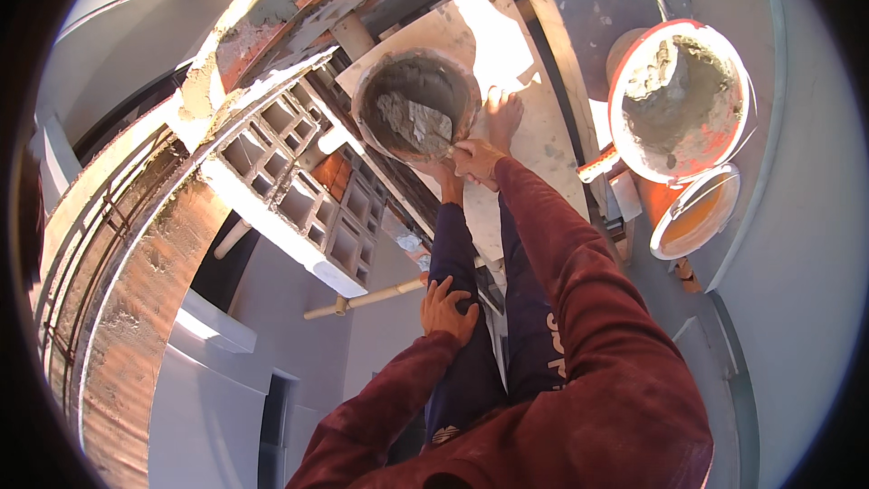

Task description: The person scoops mortar from a bucket with a trowel and applies it to a brick. They then place the brick onto a wall and use the trowel to spread mortar between bricks. The person repeats this process, adding mortar and placing bricks to build the wall.

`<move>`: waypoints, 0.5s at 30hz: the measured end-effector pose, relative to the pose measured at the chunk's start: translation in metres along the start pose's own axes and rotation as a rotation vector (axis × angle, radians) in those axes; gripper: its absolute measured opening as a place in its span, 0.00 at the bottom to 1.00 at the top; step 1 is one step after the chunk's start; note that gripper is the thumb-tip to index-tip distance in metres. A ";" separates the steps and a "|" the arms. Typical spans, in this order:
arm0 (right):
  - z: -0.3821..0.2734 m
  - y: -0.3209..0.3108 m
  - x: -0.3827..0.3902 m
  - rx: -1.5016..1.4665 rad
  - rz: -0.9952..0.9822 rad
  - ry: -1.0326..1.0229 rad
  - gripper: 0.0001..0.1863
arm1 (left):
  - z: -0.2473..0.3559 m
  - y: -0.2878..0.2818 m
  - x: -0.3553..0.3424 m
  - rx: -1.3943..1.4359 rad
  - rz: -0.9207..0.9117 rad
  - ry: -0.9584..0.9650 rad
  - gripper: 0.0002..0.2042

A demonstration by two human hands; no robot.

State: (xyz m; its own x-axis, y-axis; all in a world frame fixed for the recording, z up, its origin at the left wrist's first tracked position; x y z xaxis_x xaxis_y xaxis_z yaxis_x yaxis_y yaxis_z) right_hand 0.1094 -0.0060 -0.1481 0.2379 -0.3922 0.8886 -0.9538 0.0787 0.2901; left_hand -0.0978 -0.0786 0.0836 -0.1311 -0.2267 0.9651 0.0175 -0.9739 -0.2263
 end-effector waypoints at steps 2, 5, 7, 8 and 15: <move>0.005 0.004 0.016 -0.061 -0.024 -0.044 0.21 | 0.000 -0.004 0.000 -0.016 0.007 0.012 0.17; -0.009 0.010 0.068 -0.160 -0.040 -0.117 0.20 | 0.003 -0.013 -0.001 -0.027 0.021 0.012 0.17; -0.037 0.016 0.119 -0.303 -0.023 -0.192 0.19 | 0.007 -0.022 -0.003 -0.084 0.031 0.008 0.17; -0.059 0.018 0.147 -0.382 -0.056 -0.258 0.19 | 0.010 -0.028 -0.003 -0.094 0.038 0.022 0.17; -0.211 -0.055 0.271 -0.623 0.164 -0.538 0.16 | 0.026 -0.062 -0.016 -0.178 0.111 0.064 0.19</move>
State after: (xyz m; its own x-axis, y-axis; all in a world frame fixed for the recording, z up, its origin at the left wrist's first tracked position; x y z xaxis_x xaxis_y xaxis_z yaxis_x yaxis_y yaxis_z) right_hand 0.2649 0.0768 0.1514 -0.1658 -0.7028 0.6918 -0.6553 0.6028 0.4552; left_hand -0.0713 -0.0153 0.0855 -0.2006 -0.3254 0.9241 -0.1397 -0.9241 -0.3557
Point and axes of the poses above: each hand's wrist, its own x-axis away from the middle knuckle, its own y-axis out of the palm, z = x × y, the point moved 7 cm from there along -x, towards the middle knuckle, and after that the axes turned 2 degrees about -x, right-handed, at the moved point
